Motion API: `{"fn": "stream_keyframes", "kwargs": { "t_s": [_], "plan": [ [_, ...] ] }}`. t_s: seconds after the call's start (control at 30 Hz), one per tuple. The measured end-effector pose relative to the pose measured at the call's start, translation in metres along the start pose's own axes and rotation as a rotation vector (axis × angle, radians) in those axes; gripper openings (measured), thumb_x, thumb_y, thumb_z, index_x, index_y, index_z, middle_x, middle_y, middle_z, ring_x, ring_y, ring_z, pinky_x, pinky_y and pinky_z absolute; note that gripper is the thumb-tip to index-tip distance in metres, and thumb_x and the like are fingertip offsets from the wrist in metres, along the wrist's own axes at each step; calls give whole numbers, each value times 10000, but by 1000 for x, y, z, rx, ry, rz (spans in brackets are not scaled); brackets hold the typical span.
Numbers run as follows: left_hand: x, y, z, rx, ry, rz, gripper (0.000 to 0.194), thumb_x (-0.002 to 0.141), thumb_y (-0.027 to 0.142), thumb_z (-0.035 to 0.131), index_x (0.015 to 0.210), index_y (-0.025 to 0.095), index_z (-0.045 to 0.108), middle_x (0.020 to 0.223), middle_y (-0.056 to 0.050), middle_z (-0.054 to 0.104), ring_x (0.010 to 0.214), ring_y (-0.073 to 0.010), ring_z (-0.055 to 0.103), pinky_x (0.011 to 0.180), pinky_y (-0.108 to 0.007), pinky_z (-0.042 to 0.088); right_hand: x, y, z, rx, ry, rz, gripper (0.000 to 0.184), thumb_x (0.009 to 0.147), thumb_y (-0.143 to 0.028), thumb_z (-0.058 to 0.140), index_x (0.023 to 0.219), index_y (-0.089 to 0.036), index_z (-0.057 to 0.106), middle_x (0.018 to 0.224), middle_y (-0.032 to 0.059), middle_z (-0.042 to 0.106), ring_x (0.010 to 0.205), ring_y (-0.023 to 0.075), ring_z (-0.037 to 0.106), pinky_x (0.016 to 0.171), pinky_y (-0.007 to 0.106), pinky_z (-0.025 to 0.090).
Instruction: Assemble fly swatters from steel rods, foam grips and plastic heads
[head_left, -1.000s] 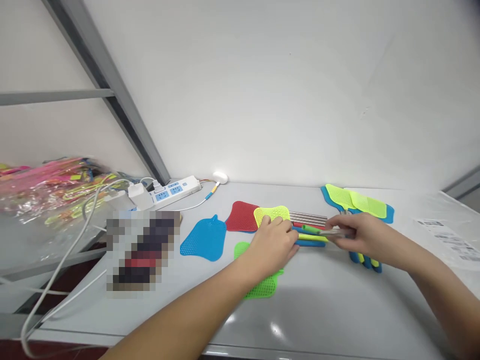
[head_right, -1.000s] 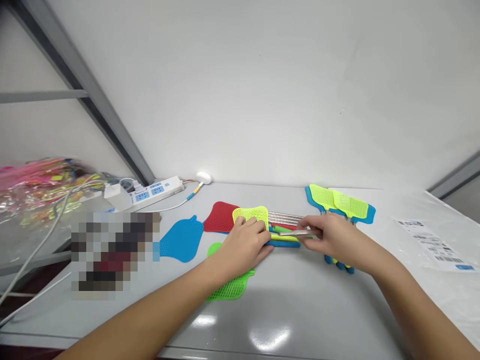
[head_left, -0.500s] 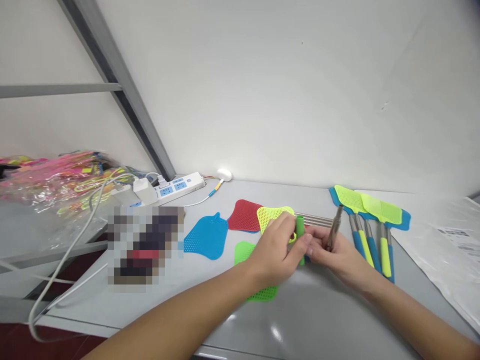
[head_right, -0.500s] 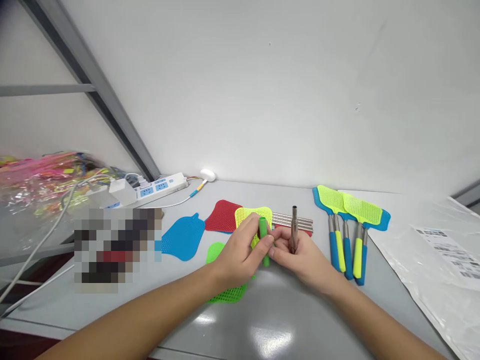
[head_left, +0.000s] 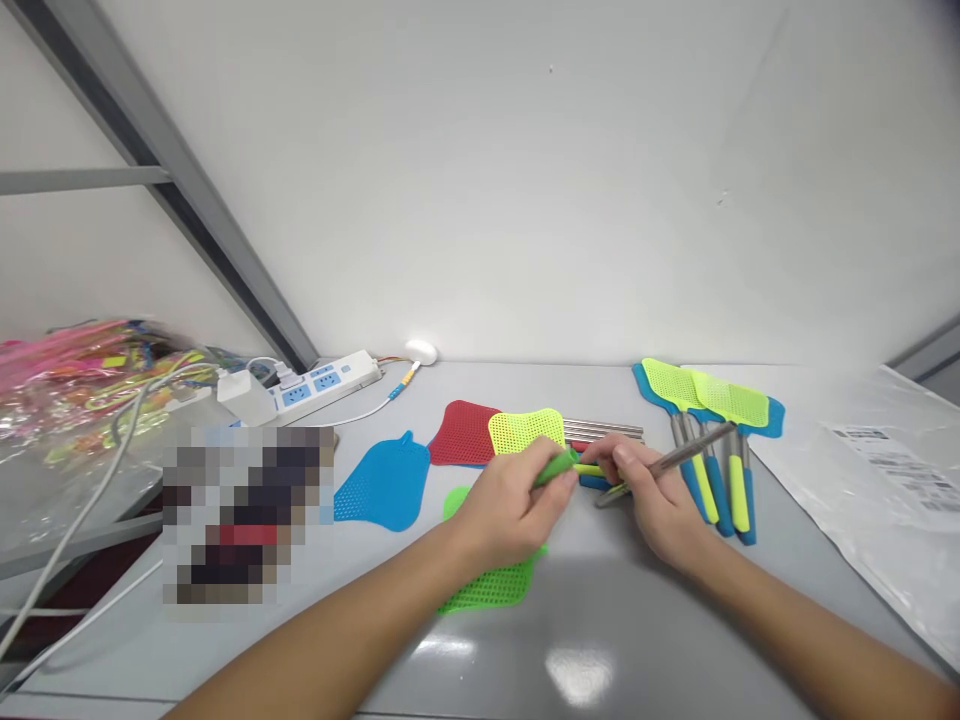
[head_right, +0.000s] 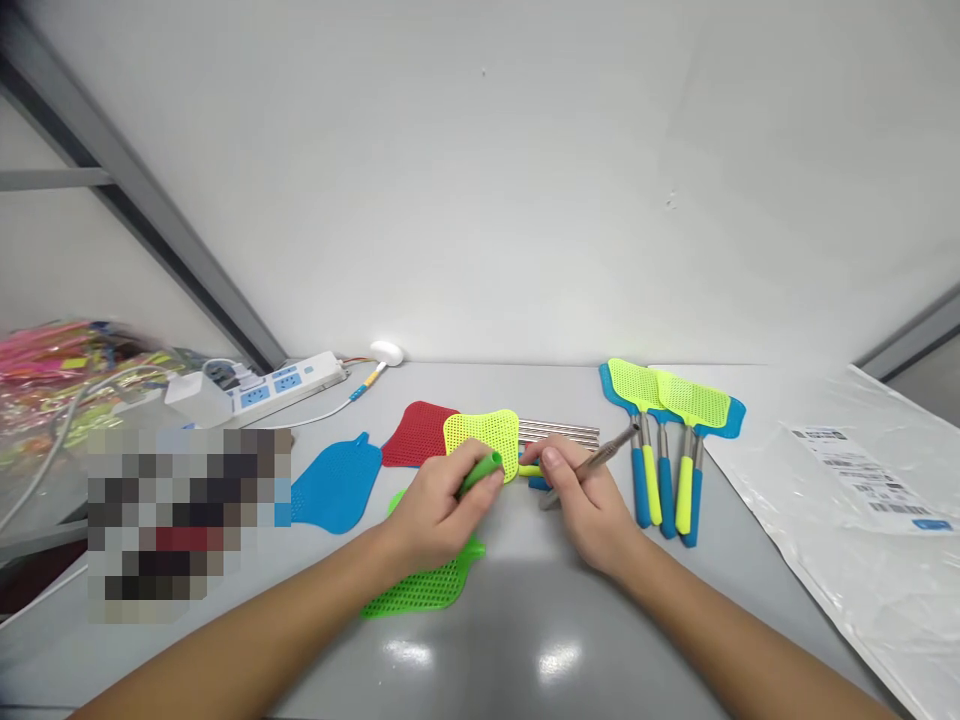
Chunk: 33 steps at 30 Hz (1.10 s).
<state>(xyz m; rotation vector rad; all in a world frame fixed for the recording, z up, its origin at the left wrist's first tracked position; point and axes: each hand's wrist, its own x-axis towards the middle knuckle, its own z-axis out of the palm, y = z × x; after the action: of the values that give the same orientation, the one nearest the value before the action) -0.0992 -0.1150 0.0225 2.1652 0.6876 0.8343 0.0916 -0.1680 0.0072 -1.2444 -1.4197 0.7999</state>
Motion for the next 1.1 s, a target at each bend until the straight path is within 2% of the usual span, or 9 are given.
{"fn": "stream_keyframes", "kwargs": {
  "t_s": [0.1,0.17,0.33,0.4,0.67,0.87,1.1],
  "plan": [
    [-1,0,2,251,-180,121,183,917,293,452,759,204,430,628,44,476,562,-110,399,555,-254,282,-2,-1,-4,-6,108,-42,534,975,-562,286,847,-219,675,604,-18,387,597,142,378,587,288,324],
    [0,-1,3,379,-235,150,167,906,289,454,761,205,458,646,34,530,563,-120,421,574,-263,296,-4,-3,-5,35,160,-22,616,959,-618,235,800,-209,668,556,-27,348,532,130,337,521,279,290],
    [1,-3,0,535,-224,146,157,920,306,435,814,213,505,685,16,596,593,-151,513,549,-271,280,-6,-11,-1,163,342,79,593,905,-686,332,659,-205,576,549,-10,432,504,117,407,452,241,310],
    [2,-6,-1,565,-215,127,179,930,308,422,797,212,494,675,13,593,599,-157,532,534,-270,268,-7,-13,0,219,370,78,564,905,-671,360,649,-207,552,581,-5,453,515,116,417,442,232,321],
    [4,-7,-3,558,-237,153,148,913,276,441,795,211,502,688,7,611,622,-162,568,535,-265,278,-13,-19,3,197,192,-10,422,969,-503,386,724,-215,573,515,-29,422,489,120,380,495,272,300],
    [4,-7,-5,562,-252,155,179,926,301,441,801,203,523,692,-2,621,638,-165,583,543,-261,303,-10,-19,4,248,130,75,363,983,-454,380,775,-216,557,490,-48,433,474,108,398,526,269,316],
    [4,-11,-7,561,-225,160,226,946,349,425,822,199,539,702,-7,626,643,-166,585,558,-260,318,-4,-12,3,372,108,173,195,944,-427,463,928,-241,518,530,-70,493,466,107,428,510,247,361]
  ]
}}
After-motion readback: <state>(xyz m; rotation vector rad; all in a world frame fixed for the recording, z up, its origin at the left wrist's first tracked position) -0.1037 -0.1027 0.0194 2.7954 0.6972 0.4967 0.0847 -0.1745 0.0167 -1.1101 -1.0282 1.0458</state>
